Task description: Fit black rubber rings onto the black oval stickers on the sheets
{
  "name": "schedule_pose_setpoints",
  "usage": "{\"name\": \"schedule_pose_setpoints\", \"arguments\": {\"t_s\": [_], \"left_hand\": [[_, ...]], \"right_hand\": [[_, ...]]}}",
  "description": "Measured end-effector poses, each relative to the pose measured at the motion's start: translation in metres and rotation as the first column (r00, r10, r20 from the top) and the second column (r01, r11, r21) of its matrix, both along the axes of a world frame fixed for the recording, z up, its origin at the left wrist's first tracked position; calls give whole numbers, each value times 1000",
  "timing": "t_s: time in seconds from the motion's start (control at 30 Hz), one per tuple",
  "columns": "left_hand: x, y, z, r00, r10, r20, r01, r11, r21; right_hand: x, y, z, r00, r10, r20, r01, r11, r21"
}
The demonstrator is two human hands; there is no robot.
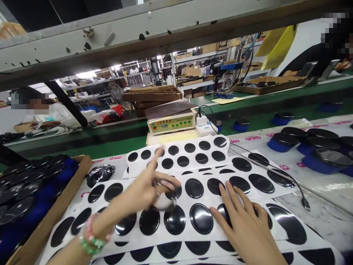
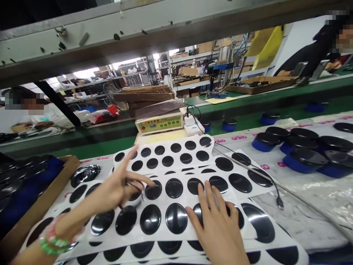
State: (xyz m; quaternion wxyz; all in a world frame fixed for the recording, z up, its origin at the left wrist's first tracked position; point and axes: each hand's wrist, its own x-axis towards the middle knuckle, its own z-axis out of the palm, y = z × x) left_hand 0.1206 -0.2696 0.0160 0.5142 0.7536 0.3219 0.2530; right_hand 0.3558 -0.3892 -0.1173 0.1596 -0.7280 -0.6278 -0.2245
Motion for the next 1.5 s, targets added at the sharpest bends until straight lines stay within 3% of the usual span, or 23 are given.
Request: {"name": "schedule_pose_setpoints", "arguments": {"t_s": [0.07,0.1,0.2,0.4,0.6,0.87,0.93,1.1,1.23,1.3,1.37,1.43,1.5], "left_hand": [[29,-14,-15,932,-323,-167,336,940,57],[40,-18,-22,879,-387,-278,438,887,148],[63,-22,-39,775,-335,-536,574,728,375],[75,-14,-47,726,-228,-649,592,687,420],[71,-20,-48,688,-132,-714,635,586,504],[48,-28,-81,827,-174,-535,544,487,683],[42,-30,-80,855,-211,-474,508,530,679],[20,-33,-57,905,-298,-303,416,765,491],[7,-34,-47,962,-251,-106,272,850,450],[6,-34,-46,983,-175,63,137,911,388],[8,-33,-44,973,-29,227,-23,974,223],[10,-28,-39,939,146,310,-161,987,22],[11,-23,-33,918,266,295,-243,963,-113]], "right_hand": [[4,-1,1,999,36,18,-36,999,12],[4,-1,2,999,41,21,-41,999,19],[3,-3,5,999,31,15,-31,999,26],[-2,-4,4,1000,6,-20,-6,1000,6],[-3,-3,1,1000,4,-27,-3,999,41],[-3,-4,0,1000,6,-5,-5,999,54],[-4,-5,-3,1000,5,6,-5,999,52],[-4,-4,-3,1000,-11,-4,12,999,33],[-4,-1,0,1000,-11,25,10,998,60],[-6,-2,-2,999,-15,33,13,998,61],[-6,-6,-5,999,-9,32,7,999,52],[-2,-9,-3,1000,8,0,-8,1000,21],[11,-5,10,995,22,-97,-28,998,-62]]}}
